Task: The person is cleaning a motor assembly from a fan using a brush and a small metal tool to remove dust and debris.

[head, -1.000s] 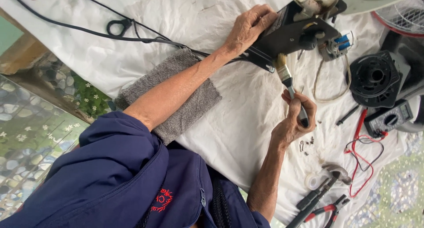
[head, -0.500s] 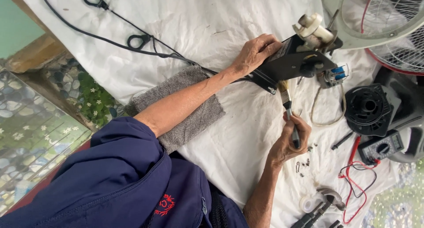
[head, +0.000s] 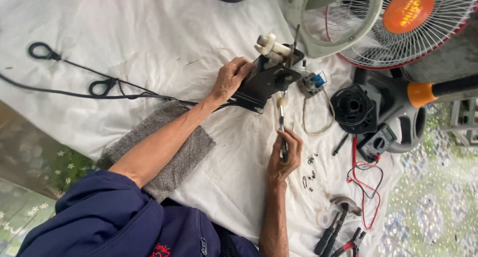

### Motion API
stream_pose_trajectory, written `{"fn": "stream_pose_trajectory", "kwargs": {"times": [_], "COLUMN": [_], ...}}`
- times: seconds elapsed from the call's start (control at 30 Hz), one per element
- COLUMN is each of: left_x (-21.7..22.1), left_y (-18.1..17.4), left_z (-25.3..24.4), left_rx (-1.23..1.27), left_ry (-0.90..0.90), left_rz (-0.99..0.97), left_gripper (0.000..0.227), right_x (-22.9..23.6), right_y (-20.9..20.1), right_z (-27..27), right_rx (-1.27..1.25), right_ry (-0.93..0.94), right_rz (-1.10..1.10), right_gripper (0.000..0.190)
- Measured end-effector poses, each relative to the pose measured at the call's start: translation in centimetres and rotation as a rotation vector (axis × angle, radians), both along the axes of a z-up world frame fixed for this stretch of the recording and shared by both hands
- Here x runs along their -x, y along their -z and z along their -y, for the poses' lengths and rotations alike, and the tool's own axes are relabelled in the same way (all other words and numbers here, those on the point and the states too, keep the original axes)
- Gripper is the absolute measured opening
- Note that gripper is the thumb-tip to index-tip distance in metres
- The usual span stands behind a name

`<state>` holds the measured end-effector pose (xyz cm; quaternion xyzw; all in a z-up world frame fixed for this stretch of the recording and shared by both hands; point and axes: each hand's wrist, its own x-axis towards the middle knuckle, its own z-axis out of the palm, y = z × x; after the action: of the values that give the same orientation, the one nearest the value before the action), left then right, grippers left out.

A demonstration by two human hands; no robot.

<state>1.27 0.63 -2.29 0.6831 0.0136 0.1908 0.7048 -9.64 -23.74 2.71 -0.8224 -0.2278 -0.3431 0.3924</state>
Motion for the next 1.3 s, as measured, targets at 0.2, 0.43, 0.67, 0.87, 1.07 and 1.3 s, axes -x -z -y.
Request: {"fn": "stream_pose_trajectory", "kwargs": {"times": [0.2,0.43,0.67,0.87,1.07,1.3], "left_x": [1.0,0.7,0.5,0.4,1.6,1.9], "left_y": [-1.2,-0.4,0.1,1.1,-1.0,-1.1], "left_z": [0.3,0.4,0.4,0.5,0.9,1.2], "left_rx": [0.025,-0.008,-0.002,0.044,-0.034,-0.287], "left_ry": [-0.009,-0.023,-0.026,0.002,0.057,0.021], "left_rz": [-0.006,0.017,0.054,0.097,0.181,0.235], "left_gripper": [0.032,0.031,0.035,0.046,0.087,0.072], "right_x": [-0.2,0.3,0.4,0.4,0.2,0.2], "right_y": [1.7,0.6,0.1,0.0,0.3,0.0], "right_z": [0.1,-0.2,-0.2,-0.4,-0.3,-0.3], "right_rx": [0.127,0.173,0.21,0.234,0.267,0.315], "right_ry": [-0.045,-0.077,-0.084,-0.095,-0.105,-0.1], "right_rz": [-0.064,-0.138,-0.212,-0.234,-0.248,-0.234], "right_gripper": [0.016,0.018,0.019,0.018,0.019,0.017]}}
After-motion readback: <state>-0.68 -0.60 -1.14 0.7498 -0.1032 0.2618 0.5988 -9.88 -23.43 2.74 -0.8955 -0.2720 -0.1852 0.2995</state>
